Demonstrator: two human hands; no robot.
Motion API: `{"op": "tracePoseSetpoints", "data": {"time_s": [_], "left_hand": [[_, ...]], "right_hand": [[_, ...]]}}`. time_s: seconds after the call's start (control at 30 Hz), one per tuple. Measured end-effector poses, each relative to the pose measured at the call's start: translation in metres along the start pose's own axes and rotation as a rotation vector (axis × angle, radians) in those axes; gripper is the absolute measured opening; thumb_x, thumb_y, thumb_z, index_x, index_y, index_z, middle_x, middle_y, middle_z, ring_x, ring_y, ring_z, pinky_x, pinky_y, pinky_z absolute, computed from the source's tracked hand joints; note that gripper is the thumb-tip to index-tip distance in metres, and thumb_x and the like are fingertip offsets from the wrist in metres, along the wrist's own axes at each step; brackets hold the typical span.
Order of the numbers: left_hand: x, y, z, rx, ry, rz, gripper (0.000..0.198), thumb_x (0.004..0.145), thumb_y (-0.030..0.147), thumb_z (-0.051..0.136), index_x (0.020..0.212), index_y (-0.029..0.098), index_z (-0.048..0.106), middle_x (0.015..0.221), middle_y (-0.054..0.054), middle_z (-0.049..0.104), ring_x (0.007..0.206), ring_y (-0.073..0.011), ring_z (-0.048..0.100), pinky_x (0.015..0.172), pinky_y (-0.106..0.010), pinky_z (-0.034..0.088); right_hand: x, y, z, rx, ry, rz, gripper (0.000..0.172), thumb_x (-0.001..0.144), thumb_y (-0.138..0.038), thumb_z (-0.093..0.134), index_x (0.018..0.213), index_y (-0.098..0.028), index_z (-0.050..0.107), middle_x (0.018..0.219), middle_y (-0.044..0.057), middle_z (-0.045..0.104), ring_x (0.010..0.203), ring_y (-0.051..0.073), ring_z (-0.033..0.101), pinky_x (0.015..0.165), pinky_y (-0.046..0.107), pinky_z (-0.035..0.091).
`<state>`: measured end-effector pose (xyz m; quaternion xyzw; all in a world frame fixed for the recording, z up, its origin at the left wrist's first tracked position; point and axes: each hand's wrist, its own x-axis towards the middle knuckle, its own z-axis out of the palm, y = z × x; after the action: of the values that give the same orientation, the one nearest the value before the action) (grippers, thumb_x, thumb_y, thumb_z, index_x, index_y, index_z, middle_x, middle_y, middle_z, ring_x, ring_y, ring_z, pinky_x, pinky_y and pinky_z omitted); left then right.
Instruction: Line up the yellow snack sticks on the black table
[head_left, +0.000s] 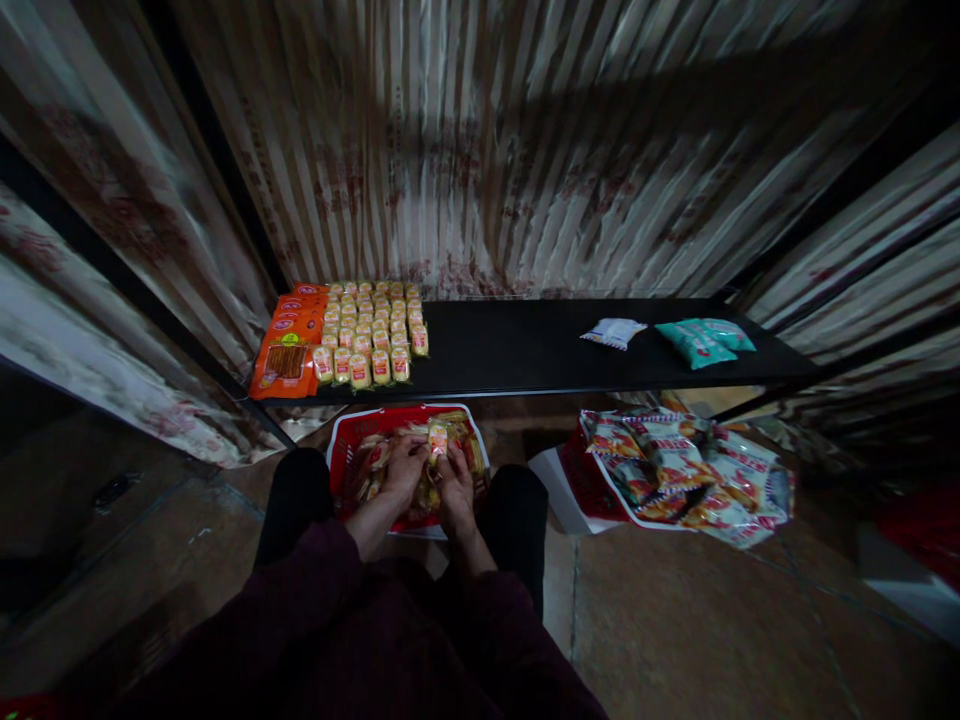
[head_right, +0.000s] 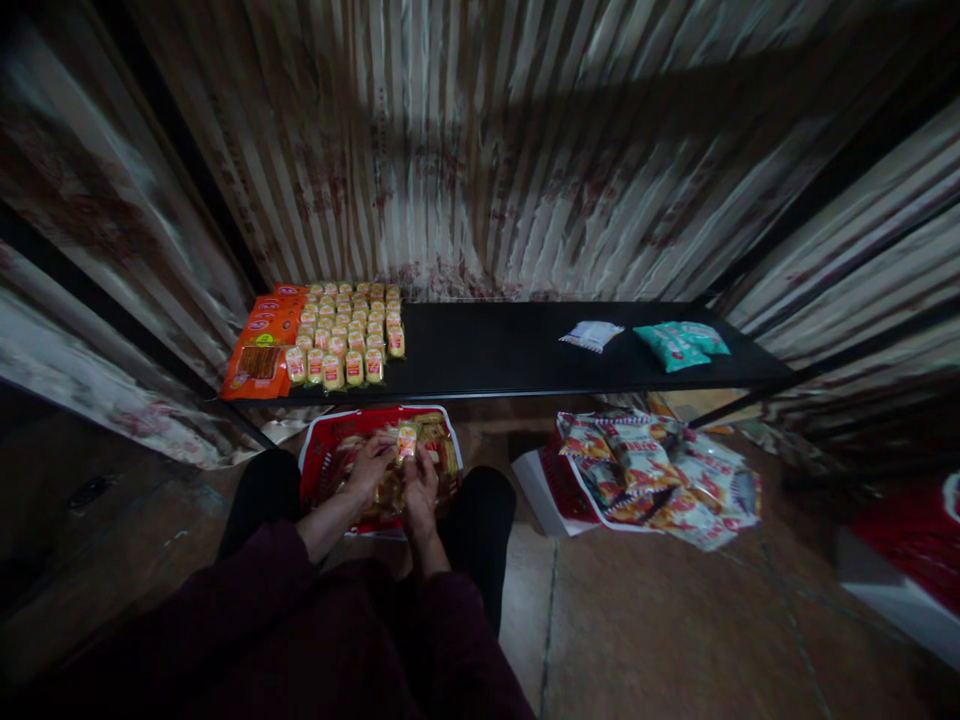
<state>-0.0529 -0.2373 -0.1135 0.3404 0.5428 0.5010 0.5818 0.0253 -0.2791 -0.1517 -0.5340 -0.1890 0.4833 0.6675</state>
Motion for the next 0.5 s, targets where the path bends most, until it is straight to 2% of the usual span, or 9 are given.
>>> {"op": "tracePoseSetpoints", "data": {"time_s": [0.27, 0.5], "left_hand": [[-0.001, 0.005, -0.003, -0.025, -0.026, 0.036, 0.009, 0.066, 0.009, 0.062, 0.070, 0.017, 0.064, 0.079, -0.002, 0.066, 0.076, -0.0129, 0.061, 0.079, -0.026, 0.047], [0.002, 0.008, -0.004, 0.089, -0.005, 0.053, 0.012, 0.067, 0.007, 0.059, 0.068, 0.018, 0.063, 0.078, -0.002, 0.067, 0.077, -0.0134, 0.061, 0.079, -0.025, 0.047]], "right_hand": [[0.000, -0.004, 0.004, -0.059, 0.011, -0.023, 0.054, 0.070, -0.046, 0.070, 0.119, -0.022, 0.068, 0.105, 0.007, 0.073, 0.090, 0.020, 0.067, 0.075, 0.030, 0.053], [-0.004, -0.007, 0.011, -0.067, 0.010, 0.010, 0.057, 0.069, -0.045, 0.071, 0.121, -0.021, 0.067, 0.083, 0.003, 0.072, 0.071, 0.015, 0.063, 0.062, 0.026, 0.048]]}}
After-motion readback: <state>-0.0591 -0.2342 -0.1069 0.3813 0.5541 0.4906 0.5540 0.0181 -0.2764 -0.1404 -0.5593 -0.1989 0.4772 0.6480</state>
